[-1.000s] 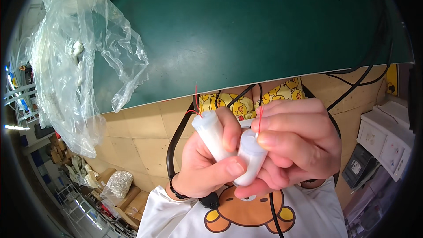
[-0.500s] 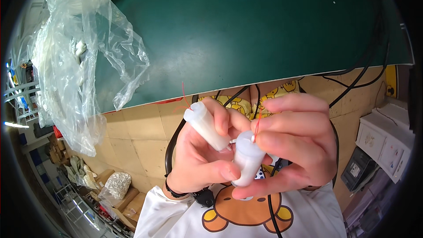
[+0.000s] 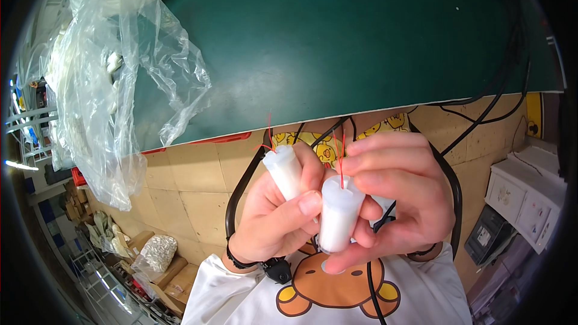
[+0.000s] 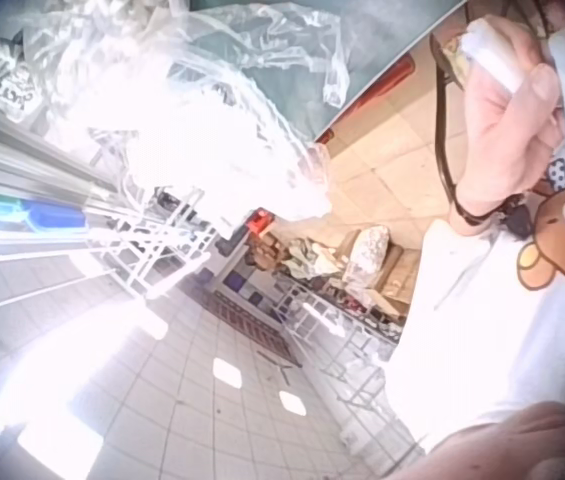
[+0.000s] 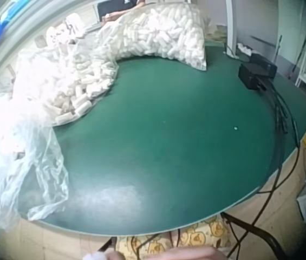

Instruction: The person repeatedly picks up pairs of white cylindrical objects with red wires protruding from their ends. They hold the cylinders together, aligning the wires, and then place them back on the table or into a plastic bag. The process is repetitive and involves handling the objects one pair at a time.

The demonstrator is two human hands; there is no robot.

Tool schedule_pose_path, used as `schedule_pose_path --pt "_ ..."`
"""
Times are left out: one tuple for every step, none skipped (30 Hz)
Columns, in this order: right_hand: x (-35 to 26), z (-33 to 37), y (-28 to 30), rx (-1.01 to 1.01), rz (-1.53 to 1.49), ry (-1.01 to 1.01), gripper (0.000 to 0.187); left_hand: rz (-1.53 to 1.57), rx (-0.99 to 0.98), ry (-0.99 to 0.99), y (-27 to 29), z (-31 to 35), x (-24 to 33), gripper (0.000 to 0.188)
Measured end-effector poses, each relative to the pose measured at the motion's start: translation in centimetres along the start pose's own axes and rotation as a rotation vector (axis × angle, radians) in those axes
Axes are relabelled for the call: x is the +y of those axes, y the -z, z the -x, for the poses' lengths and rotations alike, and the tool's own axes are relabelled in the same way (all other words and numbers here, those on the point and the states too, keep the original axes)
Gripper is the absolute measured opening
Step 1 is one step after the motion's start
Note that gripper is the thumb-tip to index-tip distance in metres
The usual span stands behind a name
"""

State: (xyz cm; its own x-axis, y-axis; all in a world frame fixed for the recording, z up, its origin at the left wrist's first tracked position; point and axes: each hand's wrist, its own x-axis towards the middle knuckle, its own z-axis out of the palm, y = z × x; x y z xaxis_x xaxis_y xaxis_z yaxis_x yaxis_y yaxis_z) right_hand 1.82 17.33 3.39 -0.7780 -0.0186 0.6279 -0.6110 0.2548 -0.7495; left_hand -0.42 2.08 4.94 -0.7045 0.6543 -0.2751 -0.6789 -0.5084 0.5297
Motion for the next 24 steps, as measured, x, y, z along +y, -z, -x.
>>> schedule_pose_path --pt "0.0 0.0 0.0 0.001 0.015 -0.003 0.078 -0.007 -0.003 -0.009 0.1 0.0 0.0 0.025" --pt "0.0 0.0 0.1 0.001 0.029 -0.006 0.077 0.027 0.025 -0.014 0.1 0.0 -0.1 0.025" --pt "0.1 0.1 -0.1 0.003 0.039 -0.008 0.076 0.059 0.054 -0.022 0.1 0.1 -0.2 0.025" --pt "0.0 0.1 -0.2 0.000 0.045 -0.027 0.074 0.092 0.083 -0.032 0.1 0.2 -0.2 0.025" --pt "-0.1 0.1 -0.2 -0.004 0.051 -0.046 0.072 0.076 0.001 -0.026 0.6 0.3 -0.1 0.020" --pt "-0.3 -0.1 -0.5 -0.013 0.042 -0.073 0.068 0.051 -0.076 -0.030 1.5 0.5 0.3 0.017" --pt "-0.6 -0.3 -0.7 -0.024 0.032 -0.098 0.064 0.025 -0.150 -0.037 2.0 0.8 0.6 0.015" --pt "-1.0 -0.4 -0.7 -0.058 0.092 -0.128 0.066 0.040 -0.098 -0.036 1.9 1.2 0.8 0.019" --pt "-1.1 -0.6 -0.8 -0.092 0.141 -0.142 0.068 -0.060 -0.002 -0.088 2.1 1.8 1.2 0.020" --pt "-1.1 -0.5 -0.8 -0.093 0.145 -0.162 0.070 -0.155 0.086 -0.123 2.4 2.1 2.2 0.019" --pt "-1.2 -0.4 -1.0 -0.058 0.122 -0.168 0.069 -0.245 0.179 -0.160 2.7 2.5 3.4 0.019" --pt "-1.2 -0.2 -1.0 -0.036 0.104 -0.173 0.063 -0.332 0.299 -0.276 3.0 2.7 4.4 0.018" --pt "-1.4 0.0 -0.8 -0.023 0.087 -0.183 0.057 -0.584 0.514 -0.393 3.2 2.8 5.3 0.022" --pt "-1.4 -0.1 -0.8 -0.016 0.083 -0.205 0.051 -0.727 0.605 -0.468 3.8 2.8 6.9 0.021" --pt "-1.6 0.1 -0.8 -0.023 0.074 -0.232 0.045 -0.860 0.713 -0.538 4.5 3.3 8.4 0.020" --pt "-1.7 0.1 -0.7 -0.028 0.077 -0.262 0.039 -0.928 0.799 -0.536 5.2 3.5 9.8 0.020" --pt "-1.7 0.1 -0.6 -0.041 0.085 -0.269 0.036 -0.997 0.883 -0.530 5.8 3.6 11.3 0.020" --pt "-1.7 0.2 -0.7 -0.046 0.105 -0.276 0.032 -1.041 0.922 -0.511 6.6 3.8 13.0 0.020" --pt "-1.8 0.2 -0.7 -0.051 0.123 -0.285 0.028 -1.087 0.964 -0.489 7.3 3.9 14.6 0.022" --pt "-2.1 0.1 -1.1 -0.021 0.109 -0.318 0.024 -1.097 0.984 -0.498 8.0 3.6 16.0 0.021" --pt "-2.4 0.1 -1.3 -0.031 0.106 -0.340 0.022 -1.105 1.000 -0.503 9.1 3.2 17.3 0.021" --pt "-2.8 0.0 -1.3 -0.040 0.096 -0.365 0.020 -1.118 1.022 -0.506 9.8 3.0 18.5 0.021" --pt "-3.0 -0.1 -1.3 -0.048 0.088 -0.389 0.018 -1.182 1.048 -0.567 10.5 3.0 19.8 0.022" --pt "-3.0 -0.2 -1.3 -0.044 0.105 -0.382 0.014 -1.244 1.062 -0.629 10.8 2.5 20.9 0.024"
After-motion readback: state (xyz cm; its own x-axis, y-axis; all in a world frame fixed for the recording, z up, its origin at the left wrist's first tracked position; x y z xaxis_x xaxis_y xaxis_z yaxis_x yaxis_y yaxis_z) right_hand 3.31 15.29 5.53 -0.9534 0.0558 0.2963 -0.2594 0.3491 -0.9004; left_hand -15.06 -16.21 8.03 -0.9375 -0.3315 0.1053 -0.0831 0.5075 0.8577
